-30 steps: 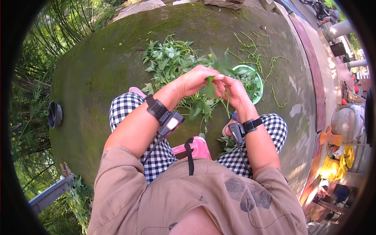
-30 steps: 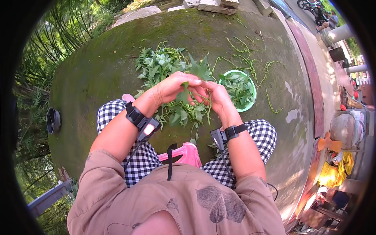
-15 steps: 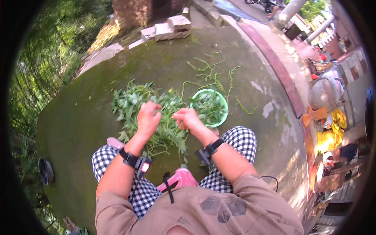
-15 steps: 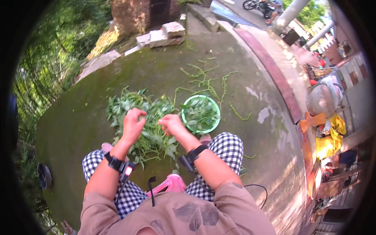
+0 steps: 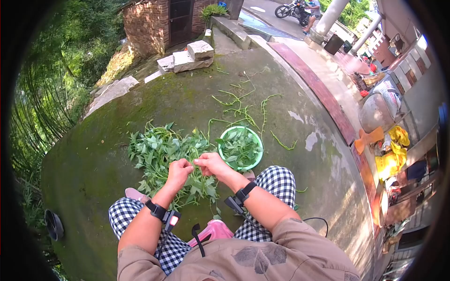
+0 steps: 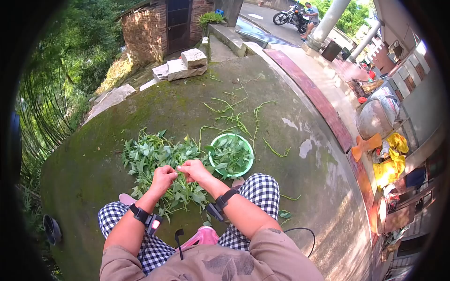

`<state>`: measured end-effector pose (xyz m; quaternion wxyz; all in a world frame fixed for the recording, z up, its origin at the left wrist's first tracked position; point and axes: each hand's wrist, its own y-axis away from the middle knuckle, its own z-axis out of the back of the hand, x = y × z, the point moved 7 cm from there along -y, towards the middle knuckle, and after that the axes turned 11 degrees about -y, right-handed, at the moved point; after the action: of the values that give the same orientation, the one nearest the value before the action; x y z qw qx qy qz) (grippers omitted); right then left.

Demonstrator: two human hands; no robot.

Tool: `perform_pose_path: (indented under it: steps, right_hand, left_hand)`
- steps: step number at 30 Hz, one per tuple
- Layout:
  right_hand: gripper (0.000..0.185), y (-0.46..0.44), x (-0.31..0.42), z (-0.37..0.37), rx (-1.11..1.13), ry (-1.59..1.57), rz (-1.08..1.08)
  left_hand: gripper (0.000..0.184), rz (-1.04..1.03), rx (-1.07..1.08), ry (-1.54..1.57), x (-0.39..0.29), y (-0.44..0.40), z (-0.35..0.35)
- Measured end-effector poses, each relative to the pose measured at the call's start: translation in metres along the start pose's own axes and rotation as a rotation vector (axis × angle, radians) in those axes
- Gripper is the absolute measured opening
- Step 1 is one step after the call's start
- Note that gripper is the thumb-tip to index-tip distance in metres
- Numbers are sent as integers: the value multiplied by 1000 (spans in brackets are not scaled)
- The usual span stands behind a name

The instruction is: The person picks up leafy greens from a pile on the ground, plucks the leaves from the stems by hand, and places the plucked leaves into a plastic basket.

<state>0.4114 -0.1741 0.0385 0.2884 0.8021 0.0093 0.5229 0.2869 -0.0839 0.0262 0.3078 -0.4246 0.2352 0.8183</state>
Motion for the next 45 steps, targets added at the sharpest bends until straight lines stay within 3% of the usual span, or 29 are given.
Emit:
perform_pose_path:
  steps: [3, 8, 12, 15, 19, 20, 24, 27, 30, 36, 40, 43, 45]
  right_hand:
    - [16, -10, -13, 2, 20, 3, -31]
    - [12, -12, -22, -1, 88, 74, -58]
    - [12, -12, -15, -4, 87, 208, -13]
    - [13, -11, -16, -6, 80, 264, -10]
    - [14, -12, -17, -9, 76, 328, 24]
    - [14, -12, -17, -9, 71, 347, 38]
    - [14, -10, -14, -12, 46, 451, 78]
    - [20, -15, -17, -12, 55, 629, 183]
    - [20, -9, -9, -18, 28, 819, 330]
    - [18, -3, -5, -23, -13, 897, 363]
    - [18, 1, 3, -26, -22, 875, 397]
    - [18, 2, 4, -24, -40, 839, 380]
    - [19, 1, 0, -24, -69, 822, 376]
  left_hand:
    - [7, 130, -49, 106, 13, -2, 11]
    - [9, 212, 86, 174, 4, 6, 5]
    - [13, 150, 57, 213, 2, 4, 3]
    - [16, -147, -117, -56, -9, 3, 15]
    - [16, -224, -162, -244, -18, 8, 16]
    - [15, -123, -112, -177, -9, 6, 11]
    - [13, -121, -98, -183, -11, 9, 11]
    - [14, -300, -166, -335, -27, 14, 15]
    - [14, -248, -128, -440, -35, 16, 14]
    - [11, -275, -165, -553, -36, 18, 9]
    - [13, -289, -225, -424, -31, 18, 12]
    - [14, -162, -220, -114, -12, 9, 10]
    - [14, 49, -142, 164, -2, 13, 6]
